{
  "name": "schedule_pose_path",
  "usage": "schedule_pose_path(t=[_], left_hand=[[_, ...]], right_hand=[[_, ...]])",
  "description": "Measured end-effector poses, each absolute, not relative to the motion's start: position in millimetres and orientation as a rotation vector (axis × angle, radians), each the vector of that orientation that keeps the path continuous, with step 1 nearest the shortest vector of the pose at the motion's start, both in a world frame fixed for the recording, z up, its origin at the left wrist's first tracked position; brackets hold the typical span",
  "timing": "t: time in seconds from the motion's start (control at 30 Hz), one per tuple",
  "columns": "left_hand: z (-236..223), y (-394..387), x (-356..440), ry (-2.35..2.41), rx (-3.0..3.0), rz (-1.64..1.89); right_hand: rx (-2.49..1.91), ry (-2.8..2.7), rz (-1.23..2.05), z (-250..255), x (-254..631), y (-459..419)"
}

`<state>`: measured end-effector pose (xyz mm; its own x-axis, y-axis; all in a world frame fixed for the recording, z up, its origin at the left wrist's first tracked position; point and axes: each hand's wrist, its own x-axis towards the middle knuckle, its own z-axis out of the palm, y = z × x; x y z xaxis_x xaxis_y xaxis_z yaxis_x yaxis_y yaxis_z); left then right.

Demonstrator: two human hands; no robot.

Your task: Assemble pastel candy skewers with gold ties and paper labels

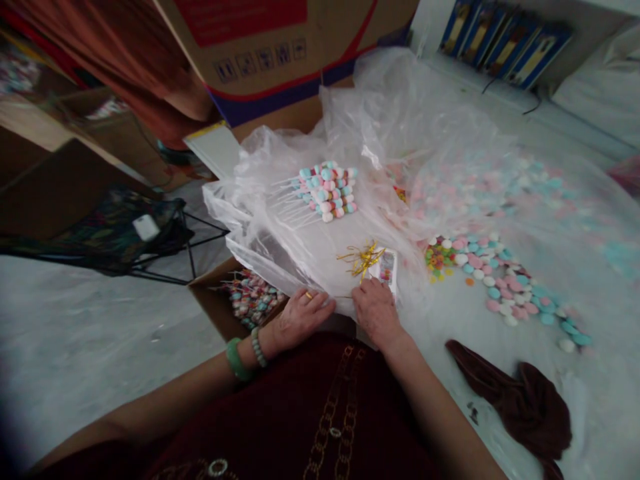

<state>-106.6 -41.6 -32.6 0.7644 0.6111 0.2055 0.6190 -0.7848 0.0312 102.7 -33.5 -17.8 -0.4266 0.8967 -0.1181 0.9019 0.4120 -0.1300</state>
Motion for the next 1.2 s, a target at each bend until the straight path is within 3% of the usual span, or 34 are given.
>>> schedule_pose_path(t=[0.33,0.57,0.8,1.03,1.2], left_hand=[[-23,-42,-109,-0.871,-3.012,-0.478],[-2,-27,-94,-1.040,-3.171,-0.508],[-6,17,-21,-0.959,-3.039,-0.525],[-35,47,-2,-1.091,-2.941,-0.482],[-41,55,-18,-1.285,-2.876,-0.502]], right_hand=[[1.922,2.569,-0.156,-17,88,6],[2.631,2.144,-0.244,-16,131,-24],[2.526,1.888,-0.226,-13,126,-46],[2.609,1.707,-0.738,-23,144,-24],[2.673,1.693,-0.794,-23,146,-24]])
